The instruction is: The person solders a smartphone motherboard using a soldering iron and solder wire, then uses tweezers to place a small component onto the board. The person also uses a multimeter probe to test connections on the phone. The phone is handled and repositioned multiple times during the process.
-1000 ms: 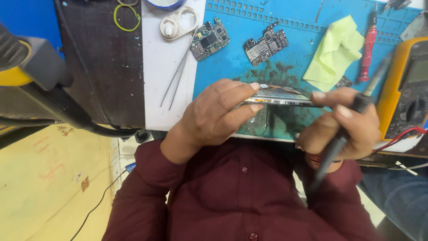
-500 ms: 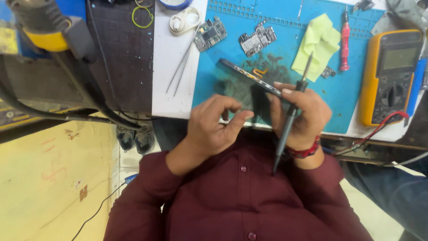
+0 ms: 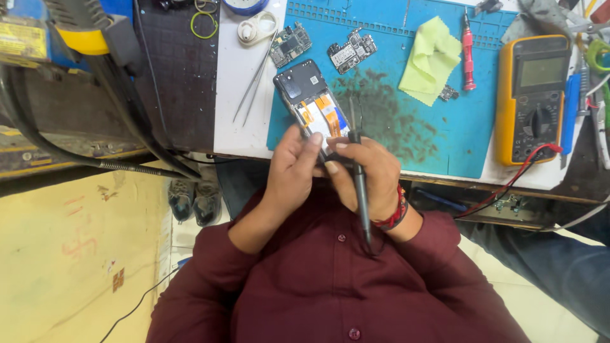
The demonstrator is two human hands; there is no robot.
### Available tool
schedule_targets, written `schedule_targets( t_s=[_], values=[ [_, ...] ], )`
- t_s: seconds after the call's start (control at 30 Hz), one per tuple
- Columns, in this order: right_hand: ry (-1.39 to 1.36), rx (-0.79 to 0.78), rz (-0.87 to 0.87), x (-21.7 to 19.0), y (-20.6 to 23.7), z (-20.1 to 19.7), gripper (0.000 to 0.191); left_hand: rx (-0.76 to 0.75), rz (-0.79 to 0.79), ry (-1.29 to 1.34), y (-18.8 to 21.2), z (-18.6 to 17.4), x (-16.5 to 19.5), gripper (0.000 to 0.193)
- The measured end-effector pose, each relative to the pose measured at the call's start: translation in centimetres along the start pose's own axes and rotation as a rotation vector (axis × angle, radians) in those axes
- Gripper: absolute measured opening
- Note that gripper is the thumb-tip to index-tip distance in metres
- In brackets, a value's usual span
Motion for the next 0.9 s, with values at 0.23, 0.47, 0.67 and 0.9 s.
schedule_targets(
  t_s=[0.23,0.47,0.67,0.9],
  values=[
    [-0.306,0.447,0.029,3.8,2.3,-3.0,0.046,-0.069,0.051,-0.766,-0.6,0.4,6.7,0.027],
    [-0.253,0.630,0.193,6.8,-1.1,-8.5,0.038,-0.125,0.657,-1.419,-2.1,2.6,13.1,0.023],
    [-0.258,0.576,0.169,6.2,-3.7,-7.7,0.045,-0.052,0.796,-1.321,-3.0,1.8,12.0,0.031],
    [-0.148,0.445,-0.020,6.3,-4.5,-4.0,0.041,-0.106,1.112,-1.391,-4.1,0.5,10.5,0.029]
  ],
)
Point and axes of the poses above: each hand's wrist, its own y-axis away from the middle knuckle, its own z-axis out of the palm, x = y × z, the point moved 6 cm from there along -y, towards the middle knuckle, and after that the axes turned 3 degrees about -y, right-handed, at the moved point
